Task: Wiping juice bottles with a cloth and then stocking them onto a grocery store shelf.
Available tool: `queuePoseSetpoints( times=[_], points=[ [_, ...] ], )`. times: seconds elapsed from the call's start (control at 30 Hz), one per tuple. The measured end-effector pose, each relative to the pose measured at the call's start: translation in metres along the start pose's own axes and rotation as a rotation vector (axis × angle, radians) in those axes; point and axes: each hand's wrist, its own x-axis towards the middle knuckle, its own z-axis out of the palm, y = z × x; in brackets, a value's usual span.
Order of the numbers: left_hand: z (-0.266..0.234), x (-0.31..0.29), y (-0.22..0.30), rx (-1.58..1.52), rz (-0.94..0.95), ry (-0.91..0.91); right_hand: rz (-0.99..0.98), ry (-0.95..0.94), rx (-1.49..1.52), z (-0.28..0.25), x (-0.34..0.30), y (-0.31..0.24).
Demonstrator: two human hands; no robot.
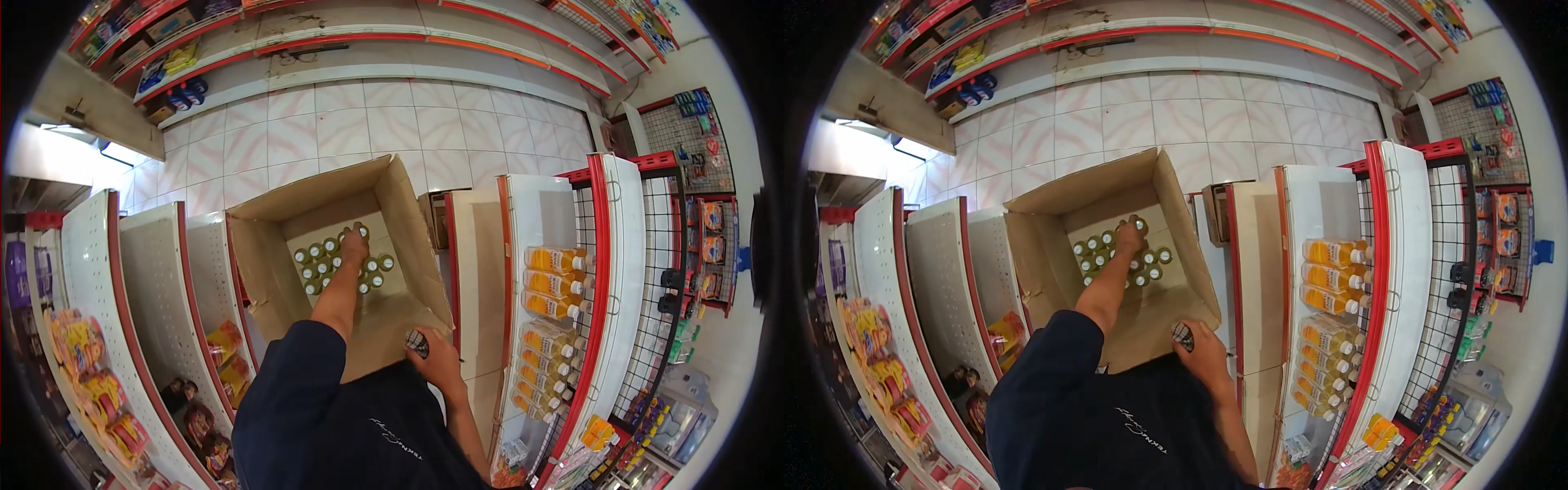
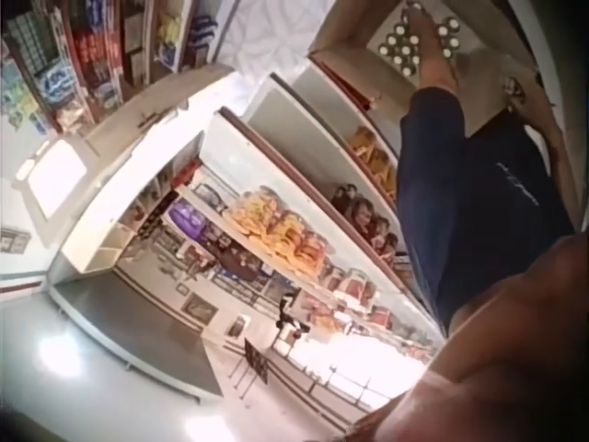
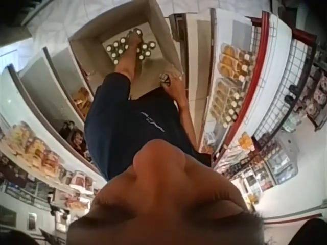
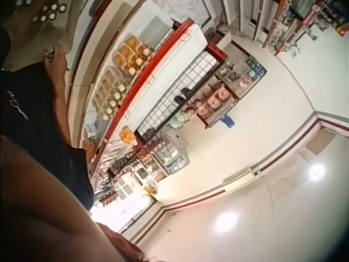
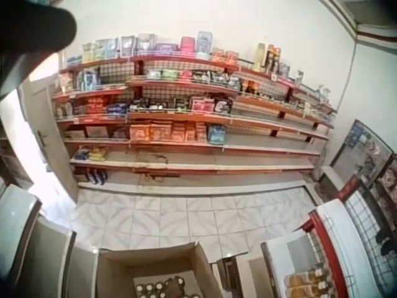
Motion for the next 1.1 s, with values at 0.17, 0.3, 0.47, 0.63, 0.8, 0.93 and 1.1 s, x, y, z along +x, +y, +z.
queuePoseSetpoints(
  times=[0.17, 0.3, 0.47, 0.63, 0.8, 0.93, 1.1],
  points=[
    [0.012, 0.026, -0.009, 0.265, 0.055, -0.125, 0.038, 0.001, 0.078, -0.007, 0.002, -0.011],
    [0.008, 0.038, -0.044, 0.147, 0.112, -0.007, 0.028, -0.048, 0.111, -0.007, 0.010, -0.014],
    [-0.040, 0.003, -0.008, -0.028, 0.225, 0.031, 0.100, -0.028, 0.225, -0.012, 0.014, -0.002],
    [-0.102, -0.036, -0.008, -0.207, 0.465, 0.190, 0.131, -0.024, 0.274, -0.031, 0.022, -0.008],
    [-0.149, -0.082, 0.012, -0.642, 0.516, 0.109, 0.029, 0.001, 0.487, -0.064, 0.039, -0.027],
    [-0.178, -0.136, 0.025, -0.976, 0.371, -0.072, -0.171, 0.112, 0.442, -0.084, 0.052, -0.062],
    [-0.186, -0.224, 0.060, -1.146, 0.312, 0.152, -0.495, 0.162, 0.481, -0.065, 0.050, -0.095]
  ],
)
